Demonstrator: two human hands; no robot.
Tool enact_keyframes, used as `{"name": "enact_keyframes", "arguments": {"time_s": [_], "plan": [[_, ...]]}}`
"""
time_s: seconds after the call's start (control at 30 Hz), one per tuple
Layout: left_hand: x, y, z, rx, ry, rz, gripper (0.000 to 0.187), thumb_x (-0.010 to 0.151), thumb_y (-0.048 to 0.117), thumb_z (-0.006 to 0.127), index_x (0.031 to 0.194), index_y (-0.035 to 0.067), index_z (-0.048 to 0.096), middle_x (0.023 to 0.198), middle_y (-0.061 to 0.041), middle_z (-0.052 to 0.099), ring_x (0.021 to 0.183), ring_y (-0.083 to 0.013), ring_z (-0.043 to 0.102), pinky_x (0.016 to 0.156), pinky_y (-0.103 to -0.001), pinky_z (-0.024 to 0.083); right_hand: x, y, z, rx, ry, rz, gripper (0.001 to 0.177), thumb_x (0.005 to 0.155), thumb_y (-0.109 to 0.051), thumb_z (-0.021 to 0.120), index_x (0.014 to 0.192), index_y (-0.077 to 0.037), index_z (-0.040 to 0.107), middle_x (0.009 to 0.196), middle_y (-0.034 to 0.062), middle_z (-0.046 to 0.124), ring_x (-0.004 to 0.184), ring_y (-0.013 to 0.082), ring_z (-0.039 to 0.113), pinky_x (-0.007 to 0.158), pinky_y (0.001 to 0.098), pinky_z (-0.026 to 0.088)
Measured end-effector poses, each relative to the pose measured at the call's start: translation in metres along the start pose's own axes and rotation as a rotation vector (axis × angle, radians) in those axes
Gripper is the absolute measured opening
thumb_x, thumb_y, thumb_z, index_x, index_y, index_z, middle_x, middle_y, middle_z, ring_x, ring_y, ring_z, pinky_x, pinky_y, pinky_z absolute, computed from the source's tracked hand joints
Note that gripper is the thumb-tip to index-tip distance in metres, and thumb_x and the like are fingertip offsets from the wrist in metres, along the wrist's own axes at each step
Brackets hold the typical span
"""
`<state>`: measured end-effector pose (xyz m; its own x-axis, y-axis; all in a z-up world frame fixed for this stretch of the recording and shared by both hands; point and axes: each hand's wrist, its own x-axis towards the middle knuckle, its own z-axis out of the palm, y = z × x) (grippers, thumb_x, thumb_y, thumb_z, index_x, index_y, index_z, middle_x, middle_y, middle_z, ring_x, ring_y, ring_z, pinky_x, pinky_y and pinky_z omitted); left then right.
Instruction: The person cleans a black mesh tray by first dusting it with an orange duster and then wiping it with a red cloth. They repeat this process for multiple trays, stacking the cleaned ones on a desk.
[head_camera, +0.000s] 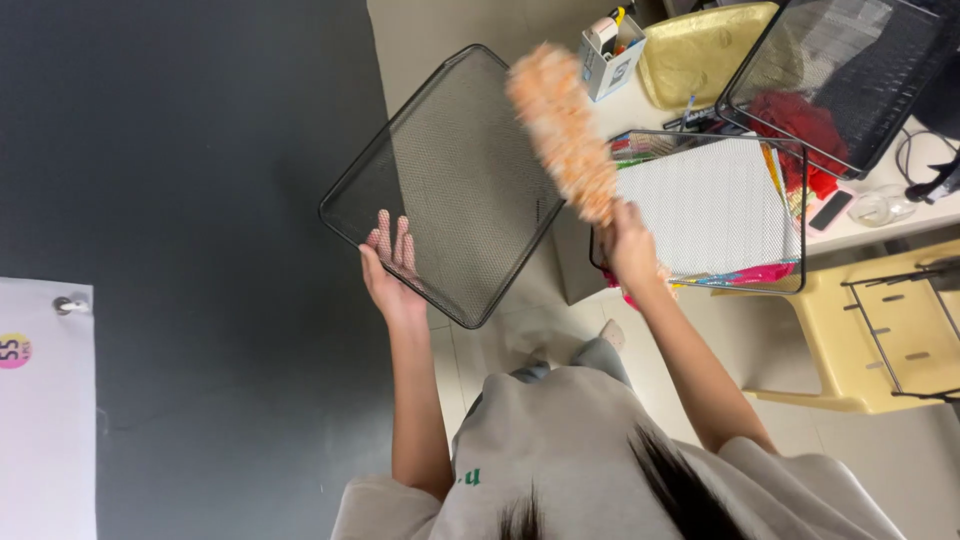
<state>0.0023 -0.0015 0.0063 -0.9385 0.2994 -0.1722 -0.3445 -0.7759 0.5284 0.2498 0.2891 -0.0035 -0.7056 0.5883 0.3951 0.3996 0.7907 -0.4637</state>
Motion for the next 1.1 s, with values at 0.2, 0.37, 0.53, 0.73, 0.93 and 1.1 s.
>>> {"name": "enact_keyframes", "arguments": {"time_s": [0.2,0.37,0.53,0.73,0.93,1.1], "plan": [[0.018,-0.025,-0.008,-0.141,0.071,-0.026,0.035,0.107,0.038,0.048,0.12,0.007,0.056,0.153,-0.011,0.054,0.137,-0.0334,0.057,0.118,-0.042,0.045,-0.018,-0.027,-0.007,0.212,-0.015,0.026,0.047,0.093,0.0,0.065,0.138,0.004,0.052,0.115,0.0291,0.06,0.099,0.0502,0.065,0.083,0.0503,0.056],[0.03,-0.054,0.0,-0.331,-0.335,-0.086,0.046,0.108,0.042,0.051,0.142,0.012,0.047,0.157,-0.008,0.049,0.139,-0.0335,0.053,0.117,-0.052,0.046,-0.078,-0.056,-0.004,0.175,-0.185,-0.265,0.05,0.084,-0.005,0.07,0.131,-0.004,0.056,0.124,0.0265,0.061,0.089,0.042,0.069,0.074,0.0445,0.059],[0.025,-0.082,0.041,-0.244,-0.482,-0.16,0.054,0.107,0.043,0.051,0.153,0.016,0.044,0.155,-0.013,0.048,0.137,-0.0371,0.053,0.111,-0.057,0.048,-0.068,-0.066,-0.056,0.055,-0.402,-0.234,0.046,0.084,-0.009,0.07,0.129,-0.012,0.063,0.114,0.0179,0.065,0.062,0.0315,0.068,0.06,0.0434,0.057],[-0.01,-0.142,0.155,0.129,-0.397,-0.109,0.03,0.116,0.034,0.05,0.129,0.008,0.057,0.163,-0.019,0.049,0.146,-0.0406,0.053,0.12,-0.054,0.049,-0.018,-0.023,-0.117,0.088,0.002,-0.011,0.045,0.089,-0.009,0.069,0.133,-0.008,0.059,0.113,0.0206,0.061,0.079,0.0359,0.068,0.067,0.0401,0.057],[-0.055,-0.228,0.271,0.337,-0.954,-0.16,0.019,0.116,0.021,0.049,0.122,0.007,0.061,0.148,-0.016,0.063,0.136,-0.0337,0.062,0.114,-0.044,0.056,-0.006,0.05,-0.176,0.302,0.369,0.61,0.032,0.103,-0.011,0.058,0.133,-0.002,0.056,0.097,0.0151,0.07,0.08,0.0211,0.07,0.072,0.0387,0.056],[-0.074,-0.292,0.363,0.92,-1.586,0.594,0.035,0.1,0.009,0.065,0.135,0.008,0.066,0.137,-0.004,0.069,0.122,-0.0173,0.069,0.097,-0.031,0.062,-0.05,0.129,-0.212,0.384,0.479,0.846,0.031,0.108,-0.018,0.057,0.136,-0.005,0.057,0.086,0.0078,0.066,0.068,0.0116,0.06,0.058,0.0336,0.052]]}}
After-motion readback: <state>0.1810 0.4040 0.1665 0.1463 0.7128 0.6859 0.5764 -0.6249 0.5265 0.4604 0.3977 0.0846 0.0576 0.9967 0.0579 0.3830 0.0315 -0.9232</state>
